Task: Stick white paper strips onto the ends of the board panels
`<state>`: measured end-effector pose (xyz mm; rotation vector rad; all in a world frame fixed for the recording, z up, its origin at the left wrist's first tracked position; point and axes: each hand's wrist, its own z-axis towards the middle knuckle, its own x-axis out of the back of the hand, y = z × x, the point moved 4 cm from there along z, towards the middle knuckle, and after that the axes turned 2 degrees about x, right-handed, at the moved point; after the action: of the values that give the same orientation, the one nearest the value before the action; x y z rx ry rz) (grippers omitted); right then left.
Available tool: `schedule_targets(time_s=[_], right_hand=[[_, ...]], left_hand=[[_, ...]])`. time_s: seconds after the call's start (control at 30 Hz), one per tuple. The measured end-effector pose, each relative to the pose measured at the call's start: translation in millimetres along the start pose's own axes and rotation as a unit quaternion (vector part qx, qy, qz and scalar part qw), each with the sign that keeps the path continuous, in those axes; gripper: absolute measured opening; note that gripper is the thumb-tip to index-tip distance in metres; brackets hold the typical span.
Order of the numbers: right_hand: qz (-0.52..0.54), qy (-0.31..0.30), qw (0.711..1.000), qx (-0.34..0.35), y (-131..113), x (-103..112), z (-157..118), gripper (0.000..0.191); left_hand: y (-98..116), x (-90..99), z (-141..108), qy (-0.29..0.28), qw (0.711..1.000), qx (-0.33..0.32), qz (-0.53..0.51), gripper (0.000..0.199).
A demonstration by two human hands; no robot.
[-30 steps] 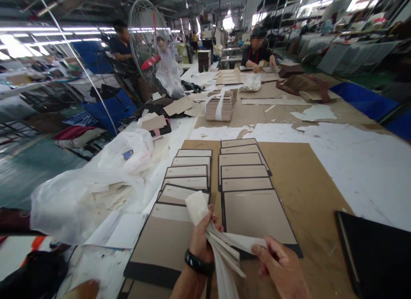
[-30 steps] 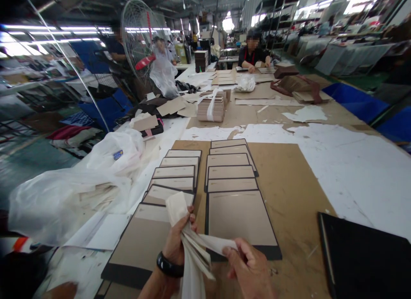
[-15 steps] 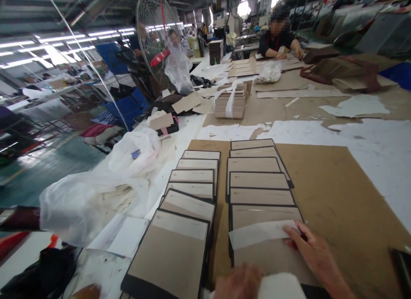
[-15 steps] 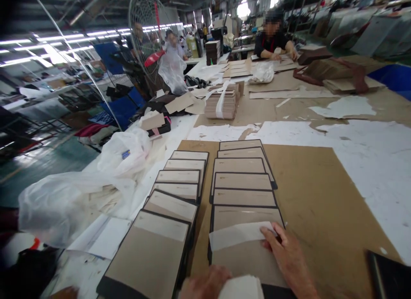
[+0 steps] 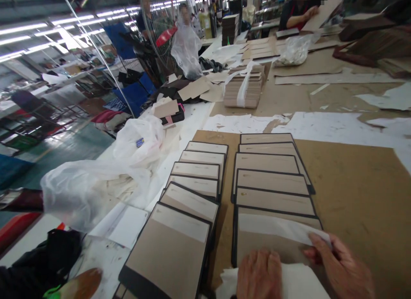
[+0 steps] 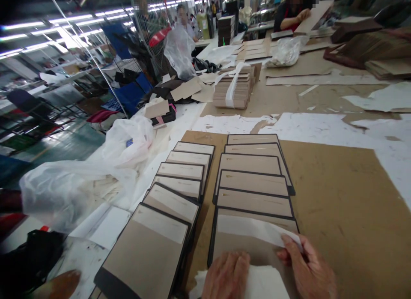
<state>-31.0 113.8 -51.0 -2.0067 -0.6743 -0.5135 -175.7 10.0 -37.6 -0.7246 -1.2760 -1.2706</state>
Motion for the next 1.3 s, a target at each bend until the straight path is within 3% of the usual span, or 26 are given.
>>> schedule_targets(time_s=[0.23, 0.5, 0.7, 0.93, 1.3], right_hand=[[-0.015, -0.005, 0.999, -0.029, 2, -1, 2, 0.044], [-0.016, 0.027, 0.999, -0.024, -5, -1, 0, 0.039], [-0.036, 0.01, 0.999, -0.013, -4, 1, 3, 0.042], [-0.079, 0.076, 0.991, 0.072, -4, 7, 10, 0.047], [-0.1, 0.071, 0.993, 0.003, -1, 9, 15, 0.053]], left_hand=[[-13, -14.2, -8, 0.107, 0.993, 0.035, -0.029, 0.033], [-26, -22.5, -4, 0.078, 0.996, 0.029, 0.019, 0.039], [-28, -21.6, -1, 0.083, 0.996, 0.02, 0.033, 0.042], [-39, -21.1, 3, 0.016, 0.998, -0.034, 0.054, 0.049], [-34, -19.3, 4, 0.078, 0.996, -0.02, 0.045, 0.037]])
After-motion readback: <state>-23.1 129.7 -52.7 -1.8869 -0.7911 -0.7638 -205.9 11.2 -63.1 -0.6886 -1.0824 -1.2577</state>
